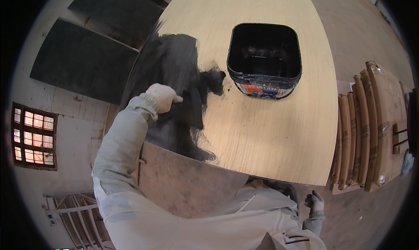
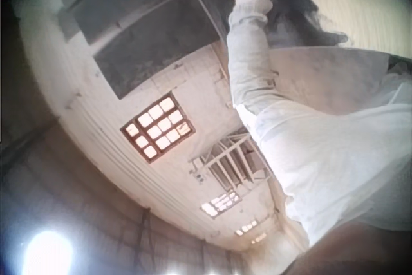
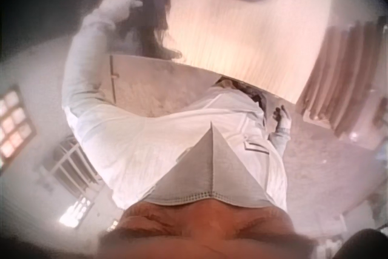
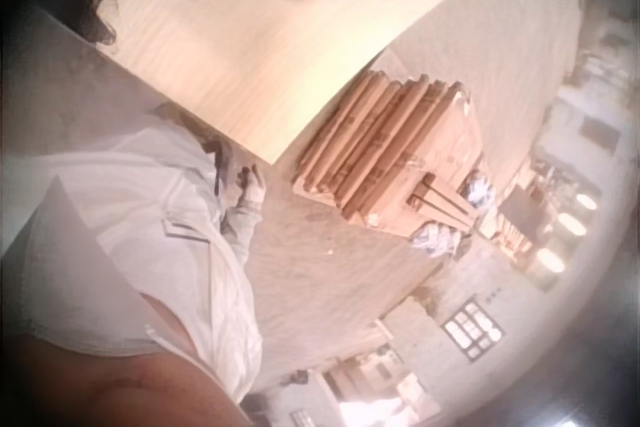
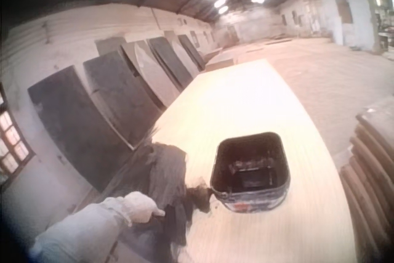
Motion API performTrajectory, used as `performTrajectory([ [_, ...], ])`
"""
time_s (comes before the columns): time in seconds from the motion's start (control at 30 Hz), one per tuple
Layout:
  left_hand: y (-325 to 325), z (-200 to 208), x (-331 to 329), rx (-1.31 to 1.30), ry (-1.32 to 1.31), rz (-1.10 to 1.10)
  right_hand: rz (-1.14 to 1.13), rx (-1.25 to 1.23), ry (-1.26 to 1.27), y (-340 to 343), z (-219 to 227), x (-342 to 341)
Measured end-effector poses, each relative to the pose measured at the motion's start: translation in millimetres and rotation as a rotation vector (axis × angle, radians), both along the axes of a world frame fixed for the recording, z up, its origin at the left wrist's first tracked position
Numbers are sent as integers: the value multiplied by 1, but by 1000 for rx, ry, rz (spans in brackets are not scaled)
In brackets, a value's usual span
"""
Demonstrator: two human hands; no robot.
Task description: The person paints a large wooden board with black paint using a brush. They repeatedly dip the brush into a paint container and apply broad strokes across the surface, gradually covering more of the board.
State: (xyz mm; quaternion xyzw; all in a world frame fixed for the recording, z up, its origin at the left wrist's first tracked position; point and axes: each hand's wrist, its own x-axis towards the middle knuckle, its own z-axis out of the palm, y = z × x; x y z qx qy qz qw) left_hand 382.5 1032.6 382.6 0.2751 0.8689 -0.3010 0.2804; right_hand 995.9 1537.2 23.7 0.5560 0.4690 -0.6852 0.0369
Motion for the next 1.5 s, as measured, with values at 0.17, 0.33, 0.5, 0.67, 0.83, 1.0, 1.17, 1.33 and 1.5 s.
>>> performTrajectory([
  [0.17, -21, -7, -8, 15, 112, 76, 46, -38, 9, 3, -5, -5],
  [0.33, -2, -13, 9, -15, 41, -87, 79, 4, 4, 15, -10, -5],
  [0.5, -22, -32, -21, 161, 165, -108, 185, -35, -35, 19, -9, -20],
  [0.67, 30, -40, -61, 26, 232, -102, 205, 5, -37, 23, 13, -35],
  [0.83, 28, -20, 14, 128, 80, -133, 193, -13, -58, 22, 17, -12],
  [1.0, -25, -26, 80, 118, 65, -8, 240, -70, -85, 17, 12, 2],
  [1.17, -23, -41, 145, 327, 135, 451, 432, 92, -108, 85, 42, 3],
  [1.33, 1, -88, 231, 655, 199, 756, 364, 388, 46, 190, 99, -21],
  [1.5, 104, -119, 312, 1716, -7, 1608, 592, 430, 426, 156, 205, -127],
])
